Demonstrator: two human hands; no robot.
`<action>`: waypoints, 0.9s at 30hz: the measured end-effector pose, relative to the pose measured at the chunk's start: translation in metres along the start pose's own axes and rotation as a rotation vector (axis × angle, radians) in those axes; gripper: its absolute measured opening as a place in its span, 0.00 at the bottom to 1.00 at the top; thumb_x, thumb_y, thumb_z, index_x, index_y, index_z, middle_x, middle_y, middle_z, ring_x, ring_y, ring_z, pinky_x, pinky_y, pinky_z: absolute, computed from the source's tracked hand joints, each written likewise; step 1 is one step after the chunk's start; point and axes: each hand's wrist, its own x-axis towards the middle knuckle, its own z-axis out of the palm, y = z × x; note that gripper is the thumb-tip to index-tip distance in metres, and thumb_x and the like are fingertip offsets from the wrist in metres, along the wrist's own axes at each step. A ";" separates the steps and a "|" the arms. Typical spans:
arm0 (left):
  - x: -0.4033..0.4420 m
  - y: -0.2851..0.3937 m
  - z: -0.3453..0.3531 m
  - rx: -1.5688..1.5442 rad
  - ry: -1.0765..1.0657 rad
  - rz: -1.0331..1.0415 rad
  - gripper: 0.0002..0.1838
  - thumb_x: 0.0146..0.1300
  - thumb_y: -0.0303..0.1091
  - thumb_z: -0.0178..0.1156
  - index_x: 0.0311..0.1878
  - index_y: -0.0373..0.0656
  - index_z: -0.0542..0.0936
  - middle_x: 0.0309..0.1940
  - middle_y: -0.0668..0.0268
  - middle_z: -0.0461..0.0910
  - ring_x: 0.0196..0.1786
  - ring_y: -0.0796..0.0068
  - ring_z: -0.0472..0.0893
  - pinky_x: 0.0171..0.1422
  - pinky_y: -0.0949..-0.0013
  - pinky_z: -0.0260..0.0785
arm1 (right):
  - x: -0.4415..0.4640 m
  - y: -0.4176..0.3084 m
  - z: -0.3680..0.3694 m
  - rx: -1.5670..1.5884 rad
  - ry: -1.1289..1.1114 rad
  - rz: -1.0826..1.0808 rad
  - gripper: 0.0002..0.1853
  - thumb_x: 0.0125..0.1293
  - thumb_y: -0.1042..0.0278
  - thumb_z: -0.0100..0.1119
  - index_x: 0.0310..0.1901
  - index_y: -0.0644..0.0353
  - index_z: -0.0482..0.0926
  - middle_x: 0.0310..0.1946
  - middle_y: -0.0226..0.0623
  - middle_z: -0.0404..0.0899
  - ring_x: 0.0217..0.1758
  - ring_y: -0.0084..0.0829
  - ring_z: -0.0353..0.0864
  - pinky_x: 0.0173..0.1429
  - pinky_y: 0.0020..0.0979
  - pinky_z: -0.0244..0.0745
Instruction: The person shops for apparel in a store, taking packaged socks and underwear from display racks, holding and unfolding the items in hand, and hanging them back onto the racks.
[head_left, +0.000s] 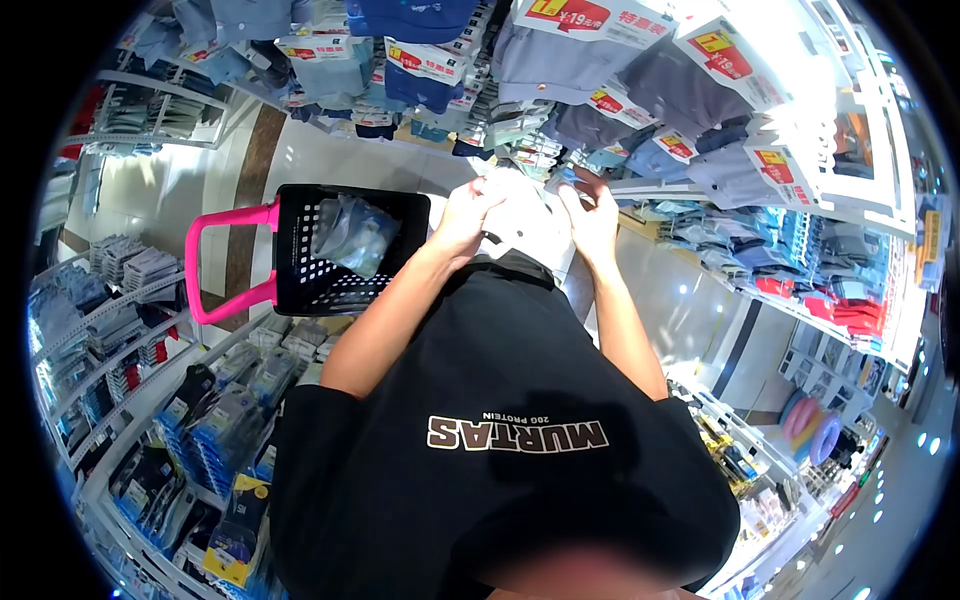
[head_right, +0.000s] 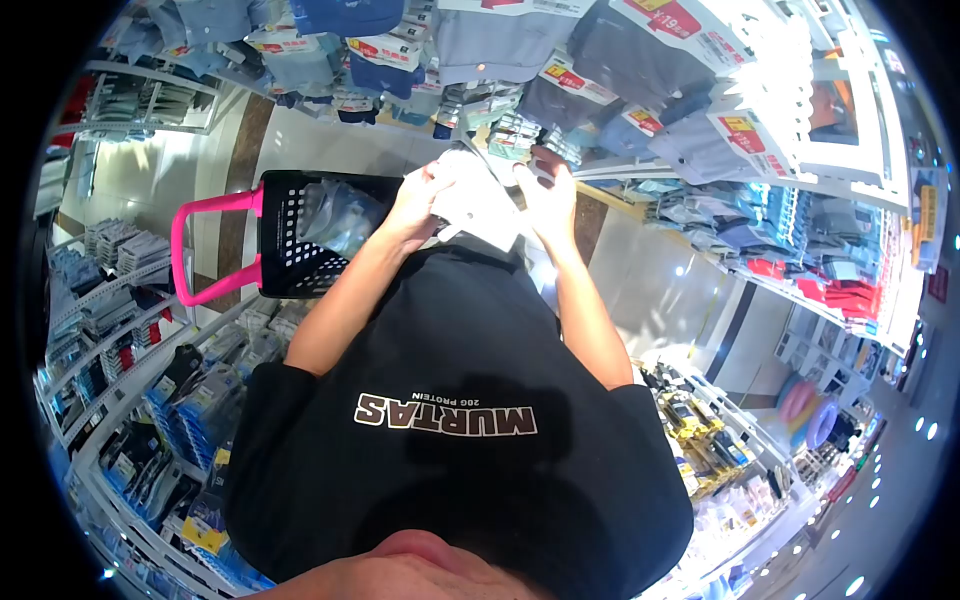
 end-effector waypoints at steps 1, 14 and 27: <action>0.005 -0.007 -0.005 0.069 0.043 0.022 0.18 0.64 0.32 0.64 0.52 0.31 0.75 0.43 0.61 0.81 0.43 0.74 0.82 0.47 0.72 0.76 | -0.002 -0.004 0.001 0.054 -0.112 -0.050 0.26 0.58 0.66 0.69 0.58 0.64 0.76 0.51 0.43 0.79 0.55 0.34 0.78 0.59 0.33 0.74; -0.003 -0.011 0.007 0.252 -0.076 0.146 0.33 0.59 0.26 0.67 0.66 0.29 0.64 0.53 0.58 0.77 0.52 0.74 0.79 0.56 0.69 0.75 | -0.016 -0.020 0.023 0.186 -0.224 0.003 0.11 0.68 0.68 0.57 0.45 0.66 0.82 0.32 0.30 0.83 0.33 0.17 0.77 0.39 0.23 0.71; -0.002 -0.020 -0.001 0.439 -0.144 0.205 0.25 0.61 0.25 0.65 0.62 0.34 0.72 0.46 0.64 0.79 0.46 0.80 0.78 0.54 0.73 0.73 | -0.021 -0.012 0.024 0.425 -0.231 0.104 0.16 0.76 0.61 0.49 0.37 0.64 0.81 0.24 0.24 0.79 0.22 0.13 0.73 0.25 0.18 0.65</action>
